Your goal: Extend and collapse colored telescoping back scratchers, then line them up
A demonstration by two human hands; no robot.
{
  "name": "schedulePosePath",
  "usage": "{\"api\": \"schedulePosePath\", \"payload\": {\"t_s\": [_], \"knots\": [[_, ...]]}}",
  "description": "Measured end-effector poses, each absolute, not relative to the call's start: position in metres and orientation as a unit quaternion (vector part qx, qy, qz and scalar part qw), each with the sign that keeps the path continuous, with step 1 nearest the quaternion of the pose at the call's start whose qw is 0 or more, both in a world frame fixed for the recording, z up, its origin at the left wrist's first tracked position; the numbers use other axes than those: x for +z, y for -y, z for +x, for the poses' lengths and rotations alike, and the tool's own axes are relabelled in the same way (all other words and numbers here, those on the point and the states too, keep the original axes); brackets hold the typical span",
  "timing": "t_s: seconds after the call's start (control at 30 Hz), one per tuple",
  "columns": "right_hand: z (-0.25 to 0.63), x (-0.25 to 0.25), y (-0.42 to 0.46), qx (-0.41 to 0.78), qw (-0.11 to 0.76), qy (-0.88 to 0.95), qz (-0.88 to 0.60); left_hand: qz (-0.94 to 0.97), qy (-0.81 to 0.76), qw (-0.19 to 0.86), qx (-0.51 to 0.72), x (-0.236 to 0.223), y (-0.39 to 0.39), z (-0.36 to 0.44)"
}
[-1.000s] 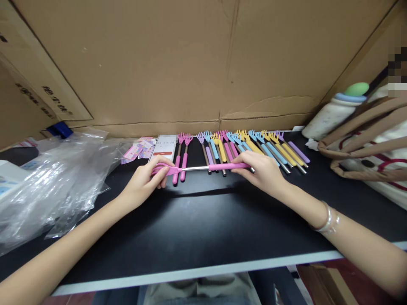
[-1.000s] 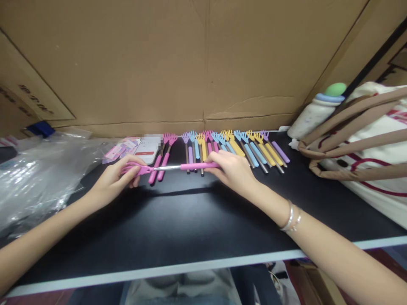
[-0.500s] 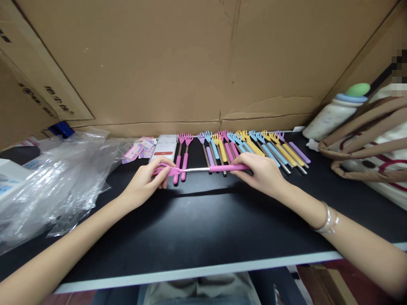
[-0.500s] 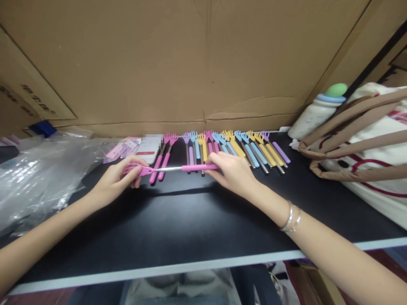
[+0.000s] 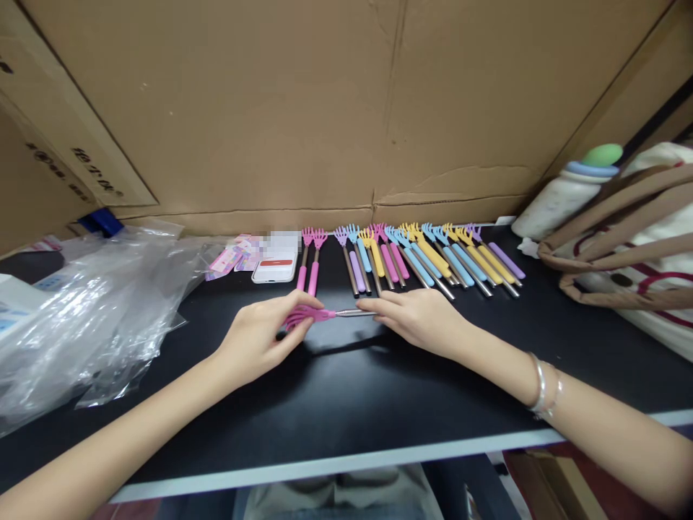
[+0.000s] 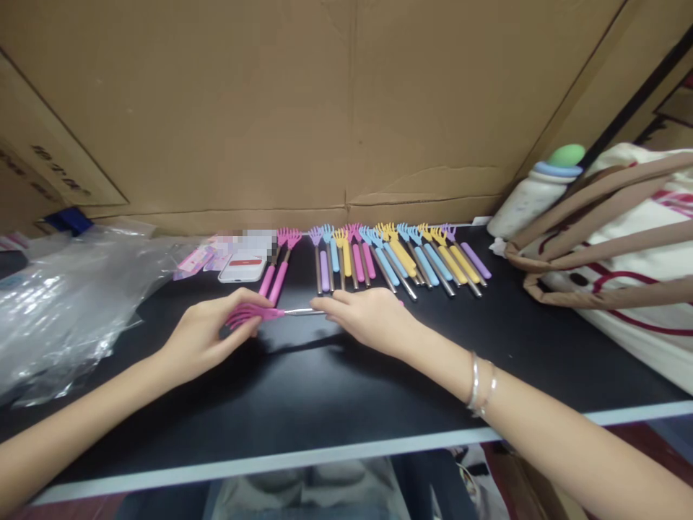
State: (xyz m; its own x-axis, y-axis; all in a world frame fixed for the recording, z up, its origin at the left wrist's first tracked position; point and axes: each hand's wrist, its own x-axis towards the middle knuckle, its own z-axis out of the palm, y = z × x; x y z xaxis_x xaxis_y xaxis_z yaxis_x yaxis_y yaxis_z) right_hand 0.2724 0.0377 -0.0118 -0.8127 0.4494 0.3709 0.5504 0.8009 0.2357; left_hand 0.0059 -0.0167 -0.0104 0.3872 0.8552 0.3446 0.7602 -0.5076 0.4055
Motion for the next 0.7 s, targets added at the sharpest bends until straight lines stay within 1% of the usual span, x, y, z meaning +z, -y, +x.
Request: {"api": "schedulePosePath", "payload": {"t_s": [0.2, 0.27, 0.33, 0.43, 0.53, 0.63, 0.7], "knots": [[0.262, -0.017, -0.026, -0.223, 0.164, 0.93, -0.242, 0.861, -0.427, -0.17, 0.218, -0.007, 0.024, 0.018], [0.259, -0.018, -0.022, -0.24, 0.179, 0.925, -0.234, 0.865, -0.398, -0.232, 0.198, -0.01, 0.028, 0.023], [0.256, -0.018, -0.018, -0.251, 0.19, 0.921, -0.228, 0.865, -0.381, -0.271, 0.181, -0.013, 0.03, 0.027], [0.254, -0.017, -0.015, -0.253, 0.196, 0.922, -0.22, 0.863, -0.379, -0.29, 0.163, -0.014, 0.031, 0.029], [0.254, -0.015, -0.015, -0.259, 0.192, 0.922, -0.214, 0.874, -0.382, -0.268, 0.135, -0.011, 0.029, 0.029], [0.255, -0.009, -0.015, -0.29, 0.194, 0.915, -0.201, 0.878, -0.39, -0.249, 0.119, -0.004, 0.03, 0.028], [0.257, -0.003, -0.015, -0.319, 0.198, 0.906, -0.197, 0.873, -0.397, -0.258, 0.118, 0.002, 0.031, 0.025]]}}
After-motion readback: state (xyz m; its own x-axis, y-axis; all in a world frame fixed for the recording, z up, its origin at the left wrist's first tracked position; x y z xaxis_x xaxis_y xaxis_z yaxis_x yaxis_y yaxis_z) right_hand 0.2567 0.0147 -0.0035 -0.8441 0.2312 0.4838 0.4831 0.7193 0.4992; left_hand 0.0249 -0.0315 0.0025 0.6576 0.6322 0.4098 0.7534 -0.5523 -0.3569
